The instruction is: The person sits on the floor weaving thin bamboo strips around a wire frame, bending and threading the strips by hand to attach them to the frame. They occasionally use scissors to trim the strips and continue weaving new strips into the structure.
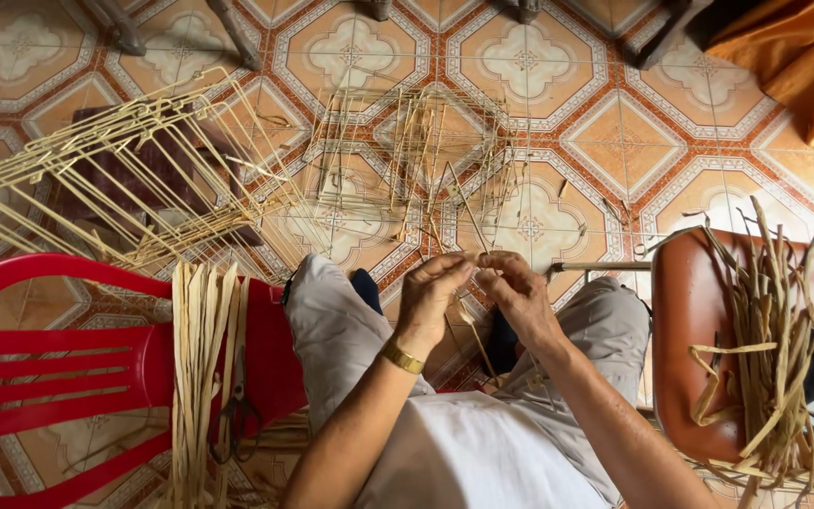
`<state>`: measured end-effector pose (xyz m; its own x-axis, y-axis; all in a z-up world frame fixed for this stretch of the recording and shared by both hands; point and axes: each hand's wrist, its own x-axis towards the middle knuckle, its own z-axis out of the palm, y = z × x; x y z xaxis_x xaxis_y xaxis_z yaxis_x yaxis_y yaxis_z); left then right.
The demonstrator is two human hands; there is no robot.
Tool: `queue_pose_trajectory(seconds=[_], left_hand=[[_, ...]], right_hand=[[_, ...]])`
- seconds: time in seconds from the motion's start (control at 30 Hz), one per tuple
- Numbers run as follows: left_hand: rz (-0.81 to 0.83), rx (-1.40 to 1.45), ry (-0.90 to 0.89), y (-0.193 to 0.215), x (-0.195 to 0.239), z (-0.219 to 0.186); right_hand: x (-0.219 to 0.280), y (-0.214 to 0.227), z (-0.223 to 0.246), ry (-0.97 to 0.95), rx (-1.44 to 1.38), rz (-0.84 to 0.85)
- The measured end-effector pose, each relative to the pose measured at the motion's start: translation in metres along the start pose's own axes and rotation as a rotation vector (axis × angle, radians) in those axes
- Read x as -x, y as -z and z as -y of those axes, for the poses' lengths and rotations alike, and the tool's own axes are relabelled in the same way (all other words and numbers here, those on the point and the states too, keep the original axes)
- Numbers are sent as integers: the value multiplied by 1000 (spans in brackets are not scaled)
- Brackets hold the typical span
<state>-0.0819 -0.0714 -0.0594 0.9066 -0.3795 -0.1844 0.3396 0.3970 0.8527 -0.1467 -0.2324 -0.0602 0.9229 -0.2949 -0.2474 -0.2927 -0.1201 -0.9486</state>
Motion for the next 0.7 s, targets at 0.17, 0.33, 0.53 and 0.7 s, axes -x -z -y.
queue_pose_trajectory(seconds=[0.17,0.33,0.53,0.7], left_hand=[[-16,136,16,10,8,19],[-355,-405,-302,141,72,14],[-923,-1255,-117,330,193,38],[-949,-1602,150,341,217,40]], right_hand=[[0,-7,-17,221,-128,107],[7,11,0,-26,-169,104],[5,20,-9,-27,-123,49],[12,16,9,163,-99,58]])
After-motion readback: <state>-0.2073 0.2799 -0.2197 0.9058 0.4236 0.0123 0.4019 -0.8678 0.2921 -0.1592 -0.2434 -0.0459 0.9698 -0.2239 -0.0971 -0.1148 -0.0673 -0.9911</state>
